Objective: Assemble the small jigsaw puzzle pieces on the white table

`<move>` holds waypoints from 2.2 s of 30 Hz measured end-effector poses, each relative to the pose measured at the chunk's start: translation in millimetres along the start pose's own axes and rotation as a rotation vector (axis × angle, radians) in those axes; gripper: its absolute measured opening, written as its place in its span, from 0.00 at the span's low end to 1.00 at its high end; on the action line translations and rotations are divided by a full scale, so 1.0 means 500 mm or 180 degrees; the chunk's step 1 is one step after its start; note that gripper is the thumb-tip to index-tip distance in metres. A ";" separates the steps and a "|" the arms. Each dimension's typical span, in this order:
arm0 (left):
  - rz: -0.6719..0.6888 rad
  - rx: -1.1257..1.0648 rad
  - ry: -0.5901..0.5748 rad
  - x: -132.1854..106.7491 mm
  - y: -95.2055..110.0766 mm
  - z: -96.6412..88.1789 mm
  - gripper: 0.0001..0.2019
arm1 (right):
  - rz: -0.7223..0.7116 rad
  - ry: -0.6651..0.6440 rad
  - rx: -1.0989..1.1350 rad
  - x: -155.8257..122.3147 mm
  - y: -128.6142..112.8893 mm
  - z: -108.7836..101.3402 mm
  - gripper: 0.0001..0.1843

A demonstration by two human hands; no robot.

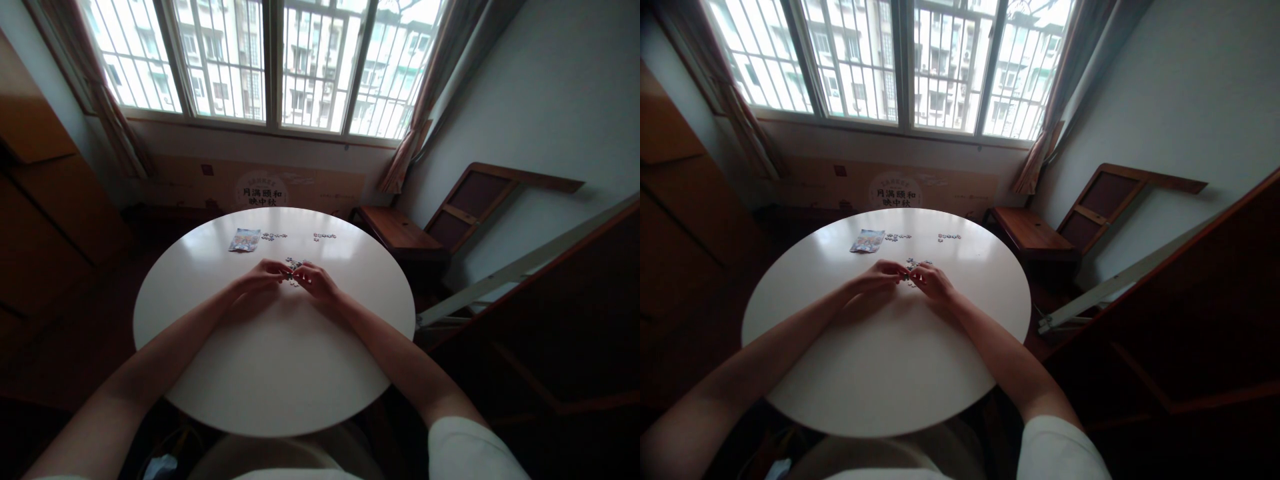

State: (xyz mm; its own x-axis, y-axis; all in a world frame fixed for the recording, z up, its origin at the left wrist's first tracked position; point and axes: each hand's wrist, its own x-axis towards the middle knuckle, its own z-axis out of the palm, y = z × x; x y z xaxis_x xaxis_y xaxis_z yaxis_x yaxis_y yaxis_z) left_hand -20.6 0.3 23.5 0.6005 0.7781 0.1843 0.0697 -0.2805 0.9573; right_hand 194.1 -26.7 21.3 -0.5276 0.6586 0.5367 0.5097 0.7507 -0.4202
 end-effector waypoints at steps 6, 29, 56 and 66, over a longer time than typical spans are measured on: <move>0.0069 -0.0078 -0.0053 0.000 0.006 0.007 0.20 | -0.0059 -0.0003 0.0024 0.001 -0.002 -0.002 0.07; 0.0195 0.0168 -0.0007 0.007 -0.016 0.008 0.18 | 0.0030 0.0081 0.0083 0.000 0.010 0.002 0.06; 0.0045 0.0490 0.0117 0.007 -0.019 0.009 0.18 | 0.0134 -0.0039 0.0058 0.002 0.003 -0.004 0.06; 0.0006 0.0547 0.0145 0.005 -0.018 0.010 0.19 | 0.0174 -0.0010 0.0031 0.001 0.007 -0.003 0.06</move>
State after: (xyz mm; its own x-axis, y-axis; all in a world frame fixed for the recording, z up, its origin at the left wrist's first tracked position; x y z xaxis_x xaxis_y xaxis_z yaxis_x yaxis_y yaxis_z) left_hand -15.8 2.0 14.3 0.5642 0.8012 0.1996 0.2063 -0.3709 0.9055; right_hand 196.9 -23.9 21.2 -0.5011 0.6988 0.5104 0.5312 0.7140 -0.4560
